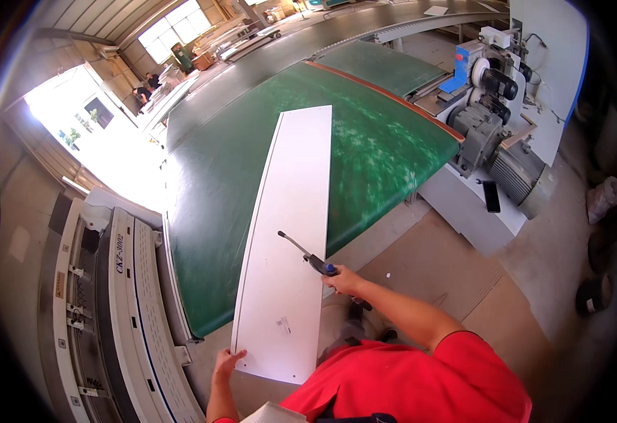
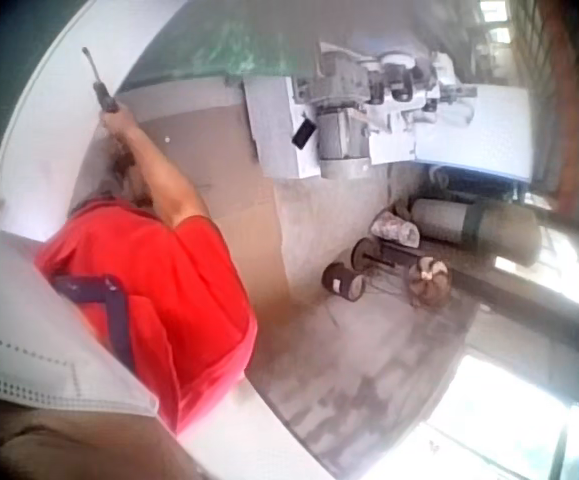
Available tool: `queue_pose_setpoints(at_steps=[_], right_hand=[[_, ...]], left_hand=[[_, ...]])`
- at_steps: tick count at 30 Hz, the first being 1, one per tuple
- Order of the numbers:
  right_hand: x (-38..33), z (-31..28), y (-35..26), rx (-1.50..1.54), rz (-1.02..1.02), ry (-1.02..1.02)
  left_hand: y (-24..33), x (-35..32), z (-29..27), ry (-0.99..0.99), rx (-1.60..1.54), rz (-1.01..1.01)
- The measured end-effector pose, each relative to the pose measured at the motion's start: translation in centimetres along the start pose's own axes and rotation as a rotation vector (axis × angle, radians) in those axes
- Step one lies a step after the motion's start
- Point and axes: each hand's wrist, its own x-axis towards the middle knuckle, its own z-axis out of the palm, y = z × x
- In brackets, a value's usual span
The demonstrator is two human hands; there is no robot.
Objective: The person uses a handheld air blower to clean dust from white rectangular panels on a green conveyor table in a workshop. They repeatedly pick up panels, blow air along edges and surfaces, and place them back on the table.
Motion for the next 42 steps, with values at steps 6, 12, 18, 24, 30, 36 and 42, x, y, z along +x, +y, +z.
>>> queue_pose_setpoints(at_steps=[6,12,18,24,30,36,42], right_hand=[[-3.5,-3.2,2.9,0.184,0.037,0.148],[-8.4,-8.6,9.1,0.205,0.143,0.296],[-13.0,-9.7,12.6,0.310,0.170,0.421],[-13.9,-9.8,12.3,0.299,0.164,0.475],[-10.7,-8.3,7.8,0.070,0.103,0.410],[-0.3,-2.8,-0.9,-0.600,-0.095,0.227],[11.3,1.2,-9.7,-0.383,0.219,0.099]], left_hand=[[10.6,-4.7,-3.3,0.365,0.097,0.331],[21.3,-8.2,-2.3,0.644,0.559,0.627],[22.5,-5.8,7.0,0.516,0.943,0.859],[21.5,-6.4,13.0,0.113,0.812,0.915],[19.0,-2.8,14.1,-0.083,0.782,0.853],[16.1,1.0,14.8,-0.187,0.721,0.727],[15.4,4.5,12.4,-0.141,0.603,0.604]])
